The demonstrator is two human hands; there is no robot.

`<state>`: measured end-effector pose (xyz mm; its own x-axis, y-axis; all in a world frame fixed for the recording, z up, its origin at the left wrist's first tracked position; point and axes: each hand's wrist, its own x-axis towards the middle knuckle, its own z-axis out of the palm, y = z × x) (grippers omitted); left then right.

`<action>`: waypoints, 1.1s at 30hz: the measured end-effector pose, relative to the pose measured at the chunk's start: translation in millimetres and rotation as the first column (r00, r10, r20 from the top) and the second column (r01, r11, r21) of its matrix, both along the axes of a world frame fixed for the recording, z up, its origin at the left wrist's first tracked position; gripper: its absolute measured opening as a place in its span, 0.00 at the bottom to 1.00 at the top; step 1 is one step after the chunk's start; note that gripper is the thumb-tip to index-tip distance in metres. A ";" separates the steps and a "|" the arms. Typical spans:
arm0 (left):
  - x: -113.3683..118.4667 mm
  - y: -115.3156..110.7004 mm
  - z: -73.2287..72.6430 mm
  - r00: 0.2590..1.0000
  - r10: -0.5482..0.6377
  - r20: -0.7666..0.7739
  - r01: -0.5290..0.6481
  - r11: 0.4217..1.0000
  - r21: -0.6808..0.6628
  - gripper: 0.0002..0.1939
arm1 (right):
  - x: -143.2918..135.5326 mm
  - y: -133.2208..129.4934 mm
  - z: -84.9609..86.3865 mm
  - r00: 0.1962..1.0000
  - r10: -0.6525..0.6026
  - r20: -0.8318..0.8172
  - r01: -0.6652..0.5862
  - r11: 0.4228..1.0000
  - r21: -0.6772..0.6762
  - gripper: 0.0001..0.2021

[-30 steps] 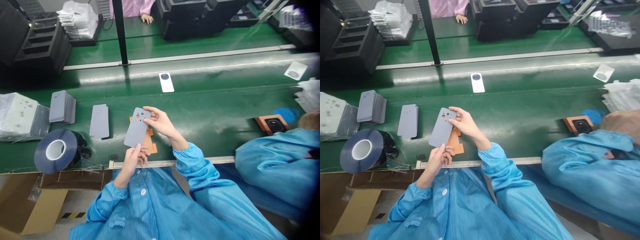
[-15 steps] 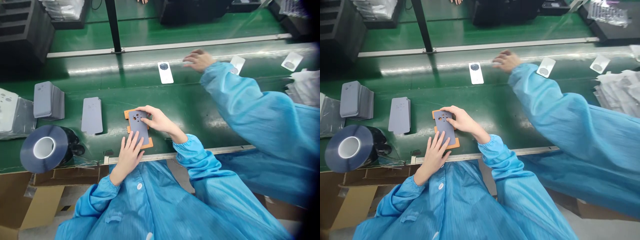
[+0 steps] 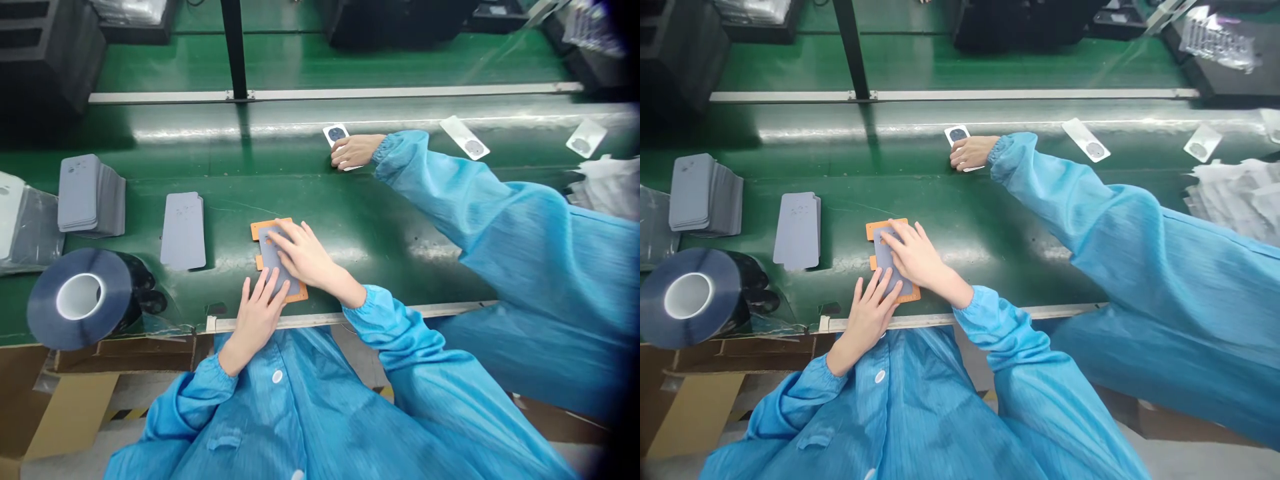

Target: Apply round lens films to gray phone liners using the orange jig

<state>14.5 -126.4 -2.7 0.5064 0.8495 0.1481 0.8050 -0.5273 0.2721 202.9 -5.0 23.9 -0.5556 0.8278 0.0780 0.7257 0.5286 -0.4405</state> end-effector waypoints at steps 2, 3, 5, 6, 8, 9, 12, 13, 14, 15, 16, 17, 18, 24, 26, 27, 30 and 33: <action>-0.5 0.0 -2.2 1.000 0.002 -0.001 -0.002 1.000 0.003 0.27 | -8.0 -10.1 0.2 0.999 0.024 0.043 -0.025 1.000 0.012 0.24; -0.7 -0.1 -3.3 1.000 0.002 0.000 -0.002 1.000 -0.003 0.27 | -12.0 -13.5 0.4 0.998 0.022 0.060 -0.023 1.000 0.019 0.23; -0.9 -0.4 -4.3 1.000 0.003 0.004 -0.003 1.000 -0.018 0.27 | -19.1 -15.9 1.7 0.997 -0.008 0.082 0.005 0.999 0.036 0.21; -0.8 -0.4 -4.2 1.000 0.003 0.008 -0.002 1.000 -0.024 0.28 | -21.6 -15.1 3.0 0.996 -0.022 0.087 0.019 0.999 0.044 0.21; -0.5 -0.2 -2.4 1.000 0.004 0.023 -0.004 1.000 -0.030 0.28 | -23.7 -11.3 6.6 0.996 -0.035 0.081 0.030 0.998 0.055 0.20; -0.3 0.2 -0.9 0.999 0.008 0.040 -0.007 0.999 -0.033 0.28 | -22.9 -9.2 8.6 0.997 -0.033 0.068 0.029 0.998 0.053 0.20; -0.2 2.7 5.4 0.989 0.032 0.146 -0.021 0.997 -0.076 0.27 | -13.6 -7.3 13.0 0.996 -0.086 -0.024 0.087 0.996 0.024 0.19; -0.4 4.0 7.8 0.977 0.046 0.208 -0.025 0.994 -0.102 0.26 | -9.0 -8.8 13.0 0.988 -0.148 -0.053 0.149 0.989 0.020 0.19; -0.7 5.4 10.3 0.956 0.068 0.286 -0.031 0.991 -0.133 0.24 | -4.4 -11.2 12.1 0.973 -0.221 -0.070 0.223 0.975 0.021 0.19; -1.0 7.2 12.9 0.920 0.103 0.379 -0.041 0.985 -0.167 0.22 | 0.0 -14.2 10.3 0.955 -0.288 -0.071 0.291 0.957 0.022 0.18; -1.5 9.1 15.7 0.867 0.154 0.475 -0.059 0.976 -0.209 0.20 | 3.8 -17.5 8.0 0.941 -0.332 -0.061 0.333 0.943 0.017 0.18; -2.0 11.2 18.7 0.796 0.219 0.564 -0.085 0.963 -0.254 0.18 | 6.7 -20.8 5.7 0.936 -0.349 -0.047 0.350 0.937 0.000 0.17; -2.5 13.5 22.0 0.714 0.290 0.637 -0.114 0.946 -0.303 0.16 | 8.6 -24.0 3.9 0.937 -0.348 -0.040 0.348 0.937 -0.027 0.17; -8.5 28.0 38.8 0.293 0.579 0.761 -0.212 0.815 -0.539 0.14 | 2.6 -40.8 24.7 0.881 -0.342 -0.326 0.286 0.935 -0.209 0.17; -12.6 31.9 39.8 0.122 0.651 0.749 -0.207 0.755 -0.622 0.15 | -2.7 -46.7 37.1 0.871 -0.244 -0.426 0.109 0.942 -0.316 0.17; -15.1 33.4 39.1 0.043 0.679 0.733 -0.191 0.725 -0.661 0.16 | -5.3 -49.1 41.5 0.872 -0.196 -0.450 0.019 0.930 -0.368 0.17; -22.7 35.6 33.1 -0.089 0.744 0.663 -0.100 0.655 -0.749 0.20 | -10.7 -51.2 43.9 0.885 -0.188 -0.426 -0.037 0.884 -0.467 0.15; -27.9 34.9 24.3 -0.133 0.777 0.616 -0.026 0.618 -0.786 0.23 | -13.0 -47.5 36.4 0.897 -0.268 -0.352 0.037 0.838 -0.545 0.16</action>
<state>-13.4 -91.5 21.6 -0.2360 0.9006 -0.3649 -0.3626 0.2668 0.8930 189.9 -52.4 60.3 -0.4338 0.8794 -0.1962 0.4761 0.0389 -0.8785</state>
